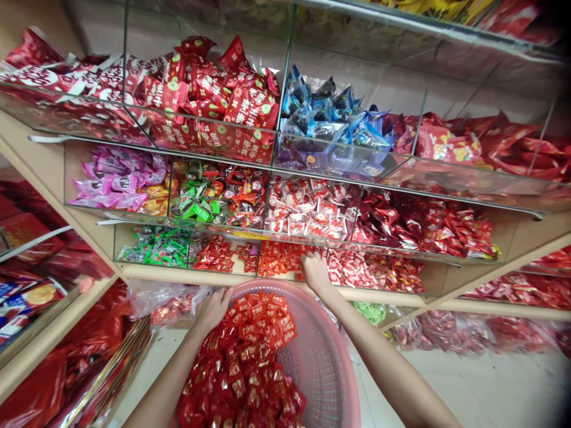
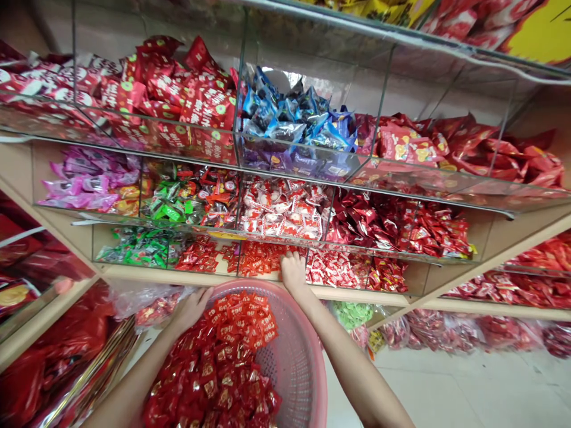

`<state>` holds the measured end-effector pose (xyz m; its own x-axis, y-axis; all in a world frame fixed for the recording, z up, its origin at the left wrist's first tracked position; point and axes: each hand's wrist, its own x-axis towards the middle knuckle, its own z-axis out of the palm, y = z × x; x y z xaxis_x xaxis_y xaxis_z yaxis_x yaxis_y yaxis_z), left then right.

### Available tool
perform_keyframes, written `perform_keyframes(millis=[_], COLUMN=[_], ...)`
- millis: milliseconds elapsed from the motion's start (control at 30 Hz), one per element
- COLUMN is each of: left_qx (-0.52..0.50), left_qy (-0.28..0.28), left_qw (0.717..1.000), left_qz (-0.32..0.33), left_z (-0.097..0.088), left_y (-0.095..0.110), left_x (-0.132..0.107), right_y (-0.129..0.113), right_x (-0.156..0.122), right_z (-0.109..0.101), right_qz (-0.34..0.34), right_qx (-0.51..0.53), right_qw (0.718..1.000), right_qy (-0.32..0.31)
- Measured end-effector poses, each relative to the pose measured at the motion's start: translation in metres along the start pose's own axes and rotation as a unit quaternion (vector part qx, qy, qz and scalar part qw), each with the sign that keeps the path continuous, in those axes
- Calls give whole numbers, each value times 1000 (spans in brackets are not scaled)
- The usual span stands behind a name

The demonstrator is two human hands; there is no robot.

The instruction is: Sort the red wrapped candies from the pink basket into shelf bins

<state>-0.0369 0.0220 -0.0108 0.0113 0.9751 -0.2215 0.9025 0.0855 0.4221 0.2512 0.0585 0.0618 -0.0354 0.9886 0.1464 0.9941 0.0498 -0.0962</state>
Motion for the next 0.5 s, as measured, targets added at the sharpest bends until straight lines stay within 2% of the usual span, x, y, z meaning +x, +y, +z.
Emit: perform_keyframes(millis=[67, 167, 233, 267, 367, 500], left_qx=[2, 2, 3, 4, 6, 4], left_qy=[1, 2, 2, 0, -1, 2], left_qw=[1000, 1000, 1000, 1000, 1000, 1000], left_qz=[0, 2, 2, 1, -2, 2], left_z=[1, 2, 2, 2, 2, 3], left_y=[-1, -1, -1, -1, -2, -2], left_x=[0, 1, 1, 1, 2, 3], right_y=[-5, -15, -22, -25, -31, -36], right_x=[-5, -18, -27, -31, -37, -34], right_z=[1, 13, 24, 30, 47, 61], right_qz=[-20, -35, -22, -12, 10, -4], right_qx=[145, 360, 415, 413, 336, 200], right_qw=[989, 925, 892, 887, 908, 961], right_qy=[-21, -114, -180, -208, -249, -189])
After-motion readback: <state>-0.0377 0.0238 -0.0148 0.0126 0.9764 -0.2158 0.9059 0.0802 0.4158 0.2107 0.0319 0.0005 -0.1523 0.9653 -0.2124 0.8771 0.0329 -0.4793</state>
